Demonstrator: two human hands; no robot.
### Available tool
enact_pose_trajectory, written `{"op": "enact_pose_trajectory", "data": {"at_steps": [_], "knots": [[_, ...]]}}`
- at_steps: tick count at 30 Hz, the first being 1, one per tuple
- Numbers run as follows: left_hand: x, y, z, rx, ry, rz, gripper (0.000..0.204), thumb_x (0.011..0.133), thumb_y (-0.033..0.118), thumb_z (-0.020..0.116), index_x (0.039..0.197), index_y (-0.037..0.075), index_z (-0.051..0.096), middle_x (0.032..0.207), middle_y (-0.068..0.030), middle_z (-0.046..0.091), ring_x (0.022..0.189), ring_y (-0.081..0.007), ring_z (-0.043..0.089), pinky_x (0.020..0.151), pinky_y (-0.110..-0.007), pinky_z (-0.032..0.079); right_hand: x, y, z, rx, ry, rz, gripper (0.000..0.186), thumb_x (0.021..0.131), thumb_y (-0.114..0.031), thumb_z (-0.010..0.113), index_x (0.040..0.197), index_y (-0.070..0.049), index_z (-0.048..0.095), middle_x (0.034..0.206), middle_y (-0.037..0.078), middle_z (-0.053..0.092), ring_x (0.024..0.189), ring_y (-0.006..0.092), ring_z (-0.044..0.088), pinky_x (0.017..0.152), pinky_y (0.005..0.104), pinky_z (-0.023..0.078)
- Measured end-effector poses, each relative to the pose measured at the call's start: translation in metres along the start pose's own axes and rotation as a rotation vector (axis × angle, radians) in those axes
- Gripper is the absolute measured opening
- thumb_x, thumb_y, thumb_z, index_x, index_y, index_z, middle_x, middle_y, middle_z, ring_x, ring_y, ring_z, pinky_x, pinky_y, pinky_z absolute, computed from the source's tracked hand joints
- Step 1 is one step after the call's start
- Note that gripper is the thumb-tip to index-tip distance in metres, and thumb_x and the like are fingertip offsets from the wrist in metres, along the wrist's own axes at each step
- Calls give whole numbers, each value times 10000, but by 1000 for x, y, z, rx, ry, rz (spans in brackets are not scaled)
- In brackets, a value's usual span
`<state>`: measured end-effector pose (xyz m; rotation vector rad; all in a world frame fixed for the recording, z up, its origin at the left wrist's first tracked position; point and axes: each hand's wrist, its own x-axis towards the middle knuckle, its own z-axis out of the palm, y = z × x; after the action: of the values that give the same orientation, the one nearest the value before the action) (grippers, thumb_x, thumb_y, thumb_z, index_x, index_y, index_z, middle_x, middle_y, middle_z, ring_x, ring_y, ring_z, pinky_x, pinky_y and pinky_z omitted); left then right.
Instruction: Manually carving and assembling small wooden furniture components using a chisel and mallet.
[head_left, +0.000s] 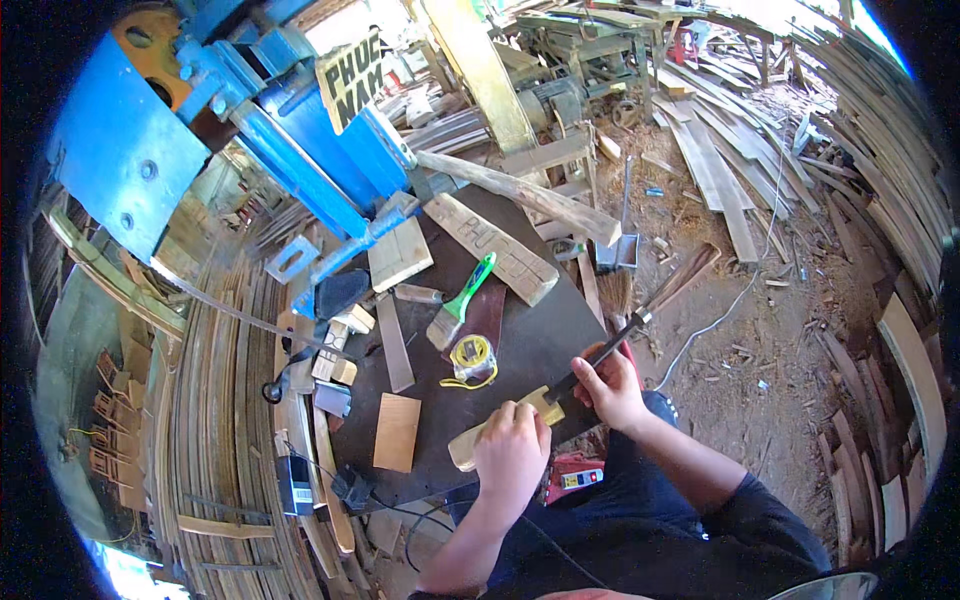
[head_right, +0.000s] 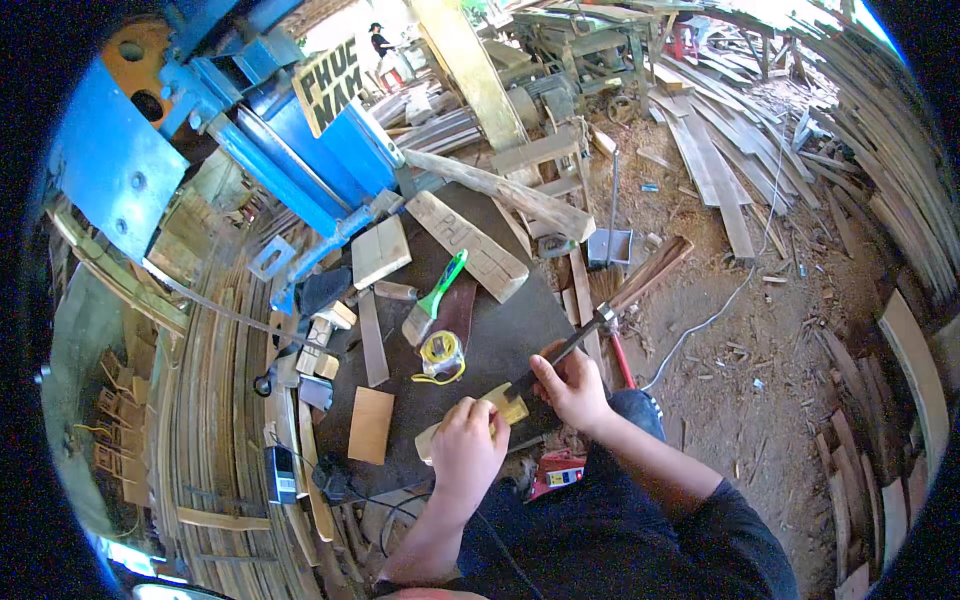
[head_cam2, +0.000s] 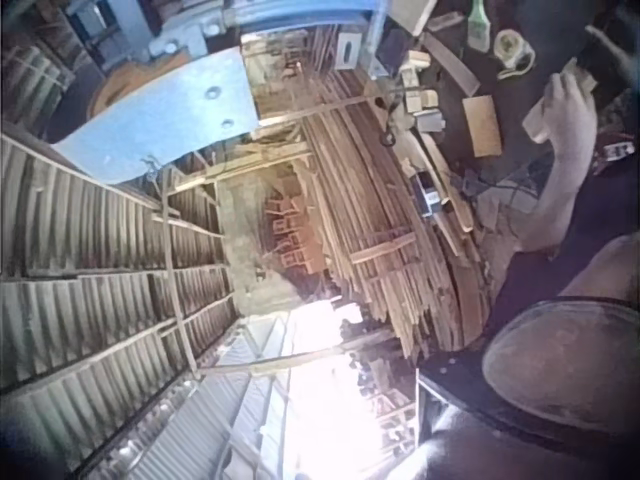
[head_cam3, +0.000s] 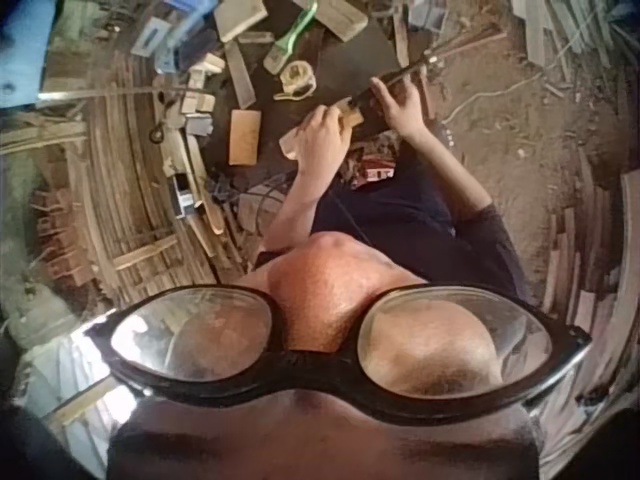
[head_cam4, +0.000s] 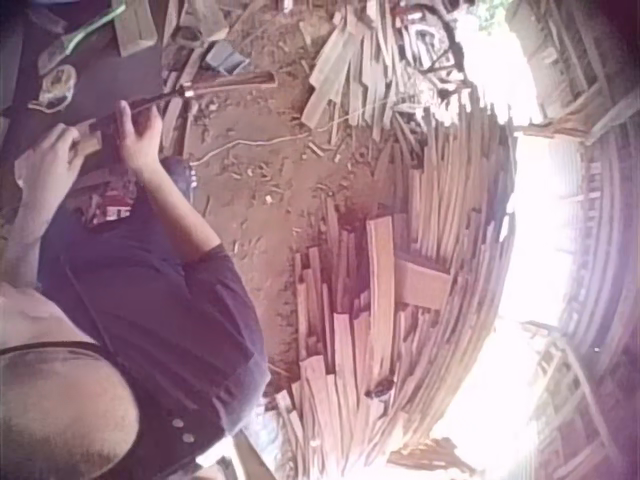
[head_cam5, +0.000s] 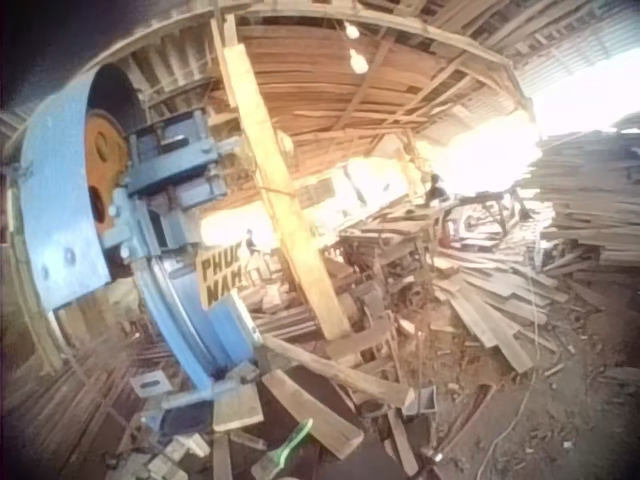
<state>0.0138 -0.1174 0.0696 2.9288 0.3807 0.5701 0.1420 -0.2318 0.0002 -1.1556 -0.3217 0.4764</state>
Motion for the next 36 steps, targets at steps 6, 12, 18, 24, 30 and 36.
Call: {"op": "enact_pose_trajectory", "data": {"at_steps": [6, 12, 18, 24, 30, 36], "knots": [[-4, 8, 1, 120, -28, -66, 121, 878, 193, 671, 847, 88, 619, 816, -83, 614, 767, -296, 667, 656, -408, 538, -7, -4, -2, -136, -79, -80, 196, 982, -191, 672, 959, -20, 579, 711, -5, 584, 627, 64, 573, 565, 238, 460], [-5, 13, 3, 181, -32, -91, 174, 905, 216, 639, 809, 76, 604, 811, -88, 613, 774, -274, 684, 657, -381, 557, -8, -5, -5, -114, -83, -52, 192, 979, -187, 677, 963, -20, 584, 707, -4, 588, 631, 60, 578, 563, 234, 464], [-4, 12, 5, 126, -8, -151, 125, 861, 191, 681, 822, 88, 622, 814, -91, 631, 755, -300, 685, 647, -415, 552, -7, -2, -3, -118, -66, -71, 182, 977, -172, 679, 976, -17, 583, 730, -11, 586, 635, 60, 566, 561, 235, 456], [1, 11, 10, 142, -11, -166, 148, 812, 193, 711, 804, 82, 614, 790, -95, 625, 731, -293, 688, 654, -401, 565, -5, -3, -3, -144, -79, -74, 157, 982, -148, 669, 983, -17, 583, 744, -16, 569, 635, 53, 517, 564, 228, 419], [0, 3, 17, 99, -71, -159, 204, 807, 226, 724, 800, 61, 605, 782, -92, 595, 743, -259, 687, 674, -378, 572, -5, 0, -6, -152, -100, -49, 145, 983, -113, 657, 1028, -15, 561, 806, 6, 598, 680, 61, 537, 604, 228, 438], [-11, -21, 13, -272, -121, -42, 247, 746, 96, 776, 856, 50, 560, 815, -115, 620, 765, -294, 686, 674, -411, 558, -9, 6, -7, -37, -219, -269, 234, 998, -39, 571, 1200, -39, 453, 1255, 165, 592, 972, 163, 623, 847, 305, 514]]}}
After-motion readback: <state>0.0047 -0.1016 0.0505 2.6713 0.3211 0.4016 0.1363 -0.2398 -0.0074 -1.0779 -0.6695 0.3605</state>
